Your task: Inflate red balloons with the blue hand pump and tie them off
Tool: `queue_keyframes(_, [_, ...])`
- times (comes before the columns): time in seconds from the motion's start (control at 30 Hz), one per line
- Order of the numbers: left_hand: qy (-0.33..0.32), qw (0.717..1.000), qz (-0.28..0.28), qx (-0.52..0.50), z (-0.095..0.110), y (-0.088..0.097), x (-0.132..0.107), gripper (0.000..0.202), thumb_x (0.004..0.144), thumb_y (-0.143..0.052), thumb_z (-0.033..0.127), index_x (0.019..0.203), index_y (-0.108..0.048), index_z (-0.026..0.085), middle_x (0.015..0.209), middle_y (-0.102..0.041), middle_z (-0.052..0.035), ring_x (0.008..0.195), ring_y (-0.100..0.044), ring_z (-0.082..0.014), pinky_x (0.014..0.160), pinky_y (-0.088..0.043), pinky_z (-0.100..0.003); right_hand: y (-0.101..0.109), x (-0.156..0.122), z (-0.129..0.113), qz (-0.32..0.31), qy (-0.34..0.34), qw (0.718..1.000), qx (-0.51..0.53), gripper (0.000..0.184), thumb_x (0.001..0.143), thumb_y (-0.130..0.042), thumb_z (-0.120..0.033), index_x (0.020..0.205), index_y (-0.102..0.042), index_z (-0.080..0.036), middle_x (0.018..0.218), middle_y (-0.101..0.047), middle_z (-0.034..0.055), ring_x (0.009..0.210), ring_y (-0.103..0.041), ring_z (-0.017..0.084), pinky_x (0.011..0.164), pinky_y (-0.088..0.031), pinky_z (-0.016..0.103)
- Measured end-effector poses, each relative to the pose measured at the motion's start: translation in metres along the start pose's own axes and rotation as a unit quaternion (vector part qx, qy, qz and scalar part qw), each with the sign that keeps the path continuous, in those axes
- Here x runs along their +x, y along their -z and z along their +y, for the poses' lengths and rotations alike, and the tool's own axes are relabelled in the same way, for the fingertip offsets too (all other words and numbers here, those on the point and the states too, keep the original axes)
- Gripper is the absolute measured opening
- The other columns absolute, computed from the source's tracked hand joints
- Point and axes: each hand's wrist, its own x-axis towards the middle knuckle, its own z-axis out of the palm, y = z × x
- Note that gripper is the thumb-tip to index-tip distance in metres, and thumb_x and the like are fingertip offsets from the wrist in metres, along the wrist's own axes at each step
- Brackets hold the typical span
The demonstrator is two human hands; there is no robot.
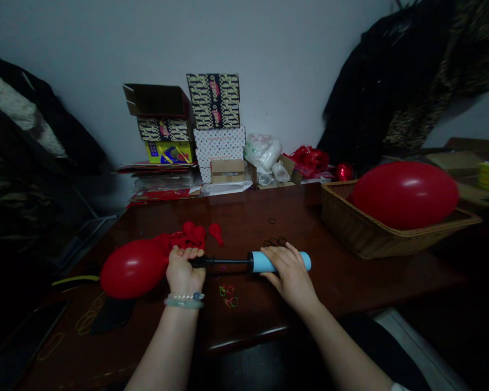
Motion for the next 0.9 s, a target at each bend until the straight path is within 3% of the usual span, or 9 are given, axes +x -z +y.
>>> queue_keyframes(0.13, [-0.013, 1.000, -0.015, -0.005, -0.007, 0.003, -0.004, 0.030, 0.088, -0.040, 0.013, 0.061, -0.030, 0.020, 0.045, -0.028, 0.0087, 0.038, -0.032, -0.0063, 0.045, -0.033, -0.021, -0.001, -0.001, -0.001, 0.002, -0.019, 1.000, 0.006, 0.049, 0.085, -0.062, -0.033, 0.132, -0.051, -0.023, 0.121, -0.062, 0.0090, 0.112, -0.055, 0.025, 0.096, -0.043, 0.045])
queue_keyframes(0.63, [0.028, 0.998, -0.048, 0.016, -0.054, 0.001, -0.044, 0.036, 0.091, -0.048, 0.025, 0.060, -0.032, 0.019, 0.049, -0.029, 0.0076, 0.043, -0.032, -0.0067, 0.049, -0.035, -0.022, -0.016, -0.008, -0.030, 0.024, -0.049, 0.998, 0.035, 0.042, 0.088, -0.059, -0.032, 0.128, -0.054, -0.022, 0.119, -0.063, 0.0081, 0.108, -0.054, 0.025, 0.096, -0.040, 0.043])
queue_keyframes(0.9, [0.008, 0.999, -0.034, 0.031, -0.041, -0.005, -0.035, 0.031, 0.088, -0.045, 0.016, 0.060, -0.031, 0.019, 0.047, -0.028, 0.0081, 0.041, -0.031, -0.0070, 0.046, -0.033, -0.022, -0.013, -0.002, -0.027, 0.012, -0.024, 0.999, 0.040, 0.048, 0.087, -0.060, -0.036, 0.132, -0.050, -0.021, 0.121, -0.062, 0.0086, 0.111, -0.054, 0.024, 0.097, -0.040, 0.042])
